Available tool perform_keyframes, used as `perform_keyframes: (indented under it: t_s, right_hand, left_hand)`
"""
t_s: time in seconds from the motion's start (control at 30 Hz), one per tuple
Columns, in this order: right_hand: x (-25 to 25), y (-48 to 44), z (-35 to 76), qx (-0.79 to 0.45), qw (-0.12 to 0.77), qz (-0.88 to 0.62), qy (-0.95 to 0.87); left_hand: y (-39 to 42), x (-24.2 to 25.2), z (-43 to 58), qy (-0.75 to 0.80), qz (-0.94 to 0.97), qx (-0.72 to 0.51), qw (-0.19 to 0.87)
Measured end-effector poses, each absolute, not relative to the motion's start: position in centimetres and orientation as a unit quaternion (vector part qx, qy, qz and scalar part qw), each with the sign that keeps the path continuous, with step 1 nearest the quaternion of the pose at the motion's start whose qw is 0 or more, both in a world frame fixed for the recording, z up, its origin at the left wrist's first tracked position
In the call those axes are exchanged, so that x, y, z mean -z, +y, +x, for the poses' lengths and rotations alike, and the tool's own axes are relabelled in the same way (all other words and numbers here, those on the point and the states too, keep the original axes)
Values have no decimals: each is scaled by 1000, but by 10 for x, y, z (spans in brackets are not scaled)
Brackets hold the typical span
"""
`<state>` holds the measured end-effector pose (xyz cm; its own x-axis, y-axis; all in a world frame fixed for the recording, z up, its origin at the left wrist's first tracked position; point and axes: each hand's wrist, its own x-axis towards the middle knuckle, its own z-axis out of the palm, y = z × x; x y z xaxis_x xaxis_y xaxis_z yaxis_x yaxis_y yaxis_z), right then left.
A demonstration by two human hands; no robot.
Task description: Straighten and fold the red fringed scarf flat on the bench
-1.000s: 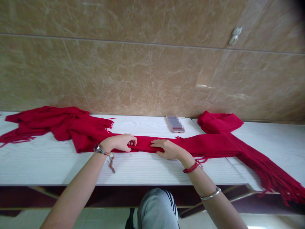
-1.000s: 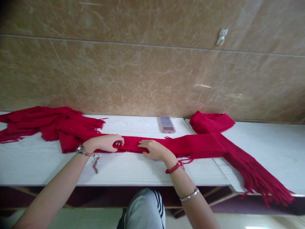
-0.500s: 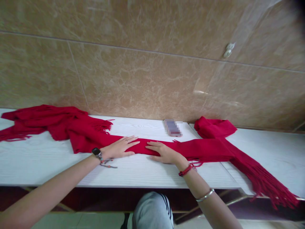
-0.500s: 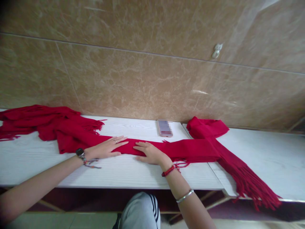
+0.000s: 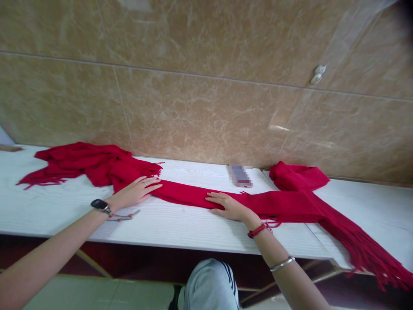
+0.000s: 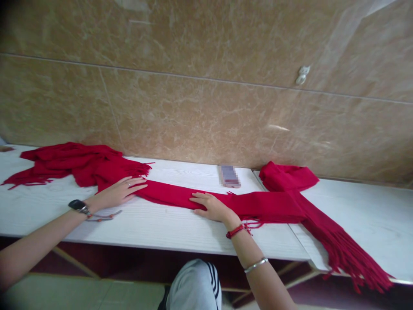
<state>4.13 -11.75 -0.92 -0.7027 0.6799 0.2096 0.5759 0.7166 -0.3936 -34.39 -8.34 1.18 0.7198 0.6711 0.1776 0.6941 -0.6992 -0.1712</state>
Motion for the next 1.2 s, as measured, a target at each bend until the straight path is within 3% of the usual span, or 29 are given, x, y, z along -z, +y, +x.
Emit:
perform_keyframes:
  t_s: [0.2,0.47,0.7,0.83,0.97,1.2]
  right_hand:
    - [16,-114,38,-153,222,-363,-892]
    - [18,-115,39,-91,189,-327,-921]
    - [15,-118,39,-82,167,-326,-927]
    - [15,-119,38,-74,158,-328,-928]
    - [14,-120,37,-72,168,-333,-925]
    - [14,-118,38,-61,165,-351,-920]
  left_hand:
    - [-108,-26,-367,-411,-894,11,177]
    - [-106,-28,-395,-424,-890,63,154]
    - [-114,-32,-400,-443,-879,35,174]
    - [-119,-44,-370,-401,-897,76,168]
    - [-116,-51,-306,-332,-935,97,83]
    - [-82,-16,-202,-326,-936,130,7]
